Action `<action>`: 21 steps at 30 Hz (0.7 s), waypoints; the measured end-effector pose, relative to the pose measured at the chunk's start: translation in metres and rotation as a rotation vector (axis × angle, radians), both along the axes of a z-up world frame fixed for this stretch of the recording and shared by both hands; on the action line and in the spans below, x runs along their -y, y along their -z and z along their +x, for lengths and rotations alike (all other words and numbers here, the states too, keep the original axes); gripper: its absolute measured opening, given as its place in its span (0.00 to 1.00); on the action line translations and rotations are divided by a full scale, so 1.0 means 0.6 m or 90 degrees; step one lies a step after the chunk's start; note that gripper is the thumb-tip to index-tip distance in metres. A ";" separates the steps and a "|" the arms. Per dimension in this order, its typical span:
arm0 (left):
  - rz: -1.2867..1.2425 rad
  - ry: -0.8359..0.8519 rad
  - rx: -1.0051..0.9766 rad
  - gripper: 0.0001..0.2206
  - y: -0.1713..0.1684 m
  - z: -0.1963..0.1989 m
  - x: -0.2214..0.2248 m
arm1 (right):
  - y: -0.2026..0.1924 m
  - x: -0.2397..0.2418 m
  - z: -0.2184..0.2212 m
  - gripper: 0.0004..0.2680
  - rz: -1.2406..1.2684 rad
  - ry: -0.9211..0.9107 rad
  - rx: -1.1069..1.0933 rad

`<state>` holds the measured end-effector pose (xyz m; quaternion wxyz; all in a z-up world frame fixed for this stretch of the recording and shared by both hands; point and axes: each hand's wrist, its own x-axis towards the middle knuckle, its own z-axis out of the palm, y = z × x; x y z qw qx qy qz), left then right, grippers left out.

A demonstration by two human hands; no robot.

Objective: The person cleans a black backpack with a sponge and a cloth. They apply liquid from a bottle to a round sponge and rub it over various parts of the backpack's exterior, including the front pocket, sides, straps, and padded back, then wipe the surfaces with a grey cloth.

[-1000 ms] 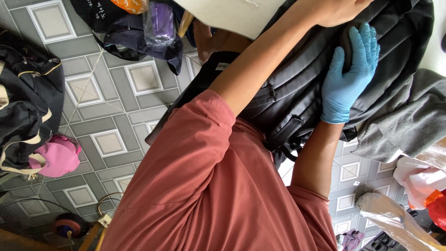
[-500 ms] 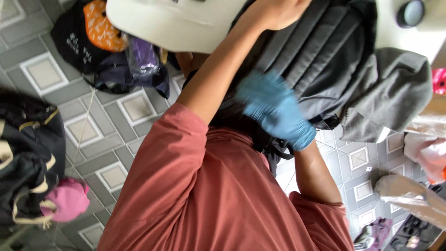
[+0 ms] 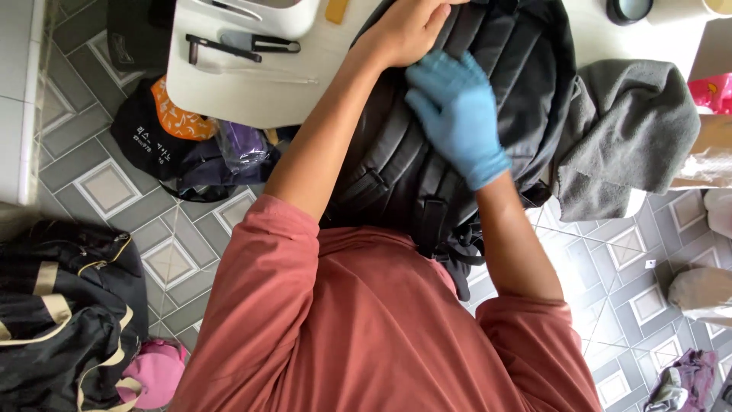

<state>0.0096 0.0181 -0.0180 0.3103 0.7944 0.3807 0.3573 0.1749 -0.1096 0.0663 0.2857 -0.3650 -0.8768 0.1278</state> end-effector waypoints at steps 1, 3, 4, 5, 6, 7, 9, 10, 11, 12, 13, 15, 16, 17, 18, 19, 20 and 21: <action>0.003 0.033 0.023 0.17 -0.008 -0.001 0.007 | 0.012 0.022 -0.012 0.11 0.006 0.010 0.066; -0.038 0.035 0.018 0.17 -0.035 -0.004 0.023 | -0.024 0.066 -0.020 0.10 -0.028 -0.082 0.023; -0.077 0.039 0.014 0.18 -0.051 -0.004 0.029 | -0.043 0.086 -0.023 0.10 -0.059 -0.172 -0.019; -0.074 0.044 0.011 0.18 -0.056 -0.006 0.029 | -0.036 0.103 -0.020 0.10 -0.056 -0.166 -0.021; -0.065 0.054 0.029 0.18 -0.062 -0.006 0.029 | -0.028 0.119 -0.017 0.11 -0.228 -0.277 -0.017; -0.056 0.067 0.046 0.19 -0.067 -0.004 0.028 | -0.019 0.137 -0.013 0.12 -0.399 -0.385 -0.015; -0.074 0.089 0.047 0.19 -0.073 -0.008 0.027 | -0.047 0.122 0.006 0.13 -0.459 -0.392 -0.081; -0.095 0.102 0.051 0.19 -0.075 -0.010 0.028 | -0.060 0.116 0.015 0.14 -0.523 -0.406 -0.143; -0.095 0.107 0.049 0.19 -0.074 -0.011 0.026 | -0.079 0.101 0.024 0.14 -0.521 -0.402 -0.147; -0.099 0.112 0.062 0.19 -0.072 -0.012 0.024 | -0.098 0.086 0.033 0.14 -0.417 -0.226 -0.157; -0.103 0.116 0.074 0.18 -0.072 -0.014 0.023 | -0.117 0.072 0.042 0.15 -0.310 -0.053 -0.165; -0.106 0.116 0.057 0.19 -0.083 -0.017 0.028 | -0.106 0.022 0.048 0.11 -0.165 0.077 -0.207; -0.109 0.111 0.043 0.21 -0.090 -0.019 0.029 | -0.102 -0.003 0.051 0.07 -0.018 0.199 -0.242; -0.103 0.115 0.040 0.21 -0.088 -0.019 0.029 | -0.088 -0.021 0.049 0.07 -0.011 0.202 -0.245; -0.094 0.116 0.062 0.19 -0.085 -0.020 0.029 | -0.075 -0.039 0.047 0.07 -0.024 0.207 -0.223; -0.086 0.114 0.082 0.17 -0.082 -0.024 0.031 | -0.060 -0.057 0.043 0.08 -0.038 0.209 -0.201; -0.082 0.116 0.079 0.17 -0.074 -0.023 0.026 | -0.052 -0.051 0.029 0.08 -0.034 0.211 -0.204; -0.070 0.130 0.086 0.17 -0.067 -0.024 0.021 | -0.044 -0.046 0.014 0.07 0.019 0.134 -0.104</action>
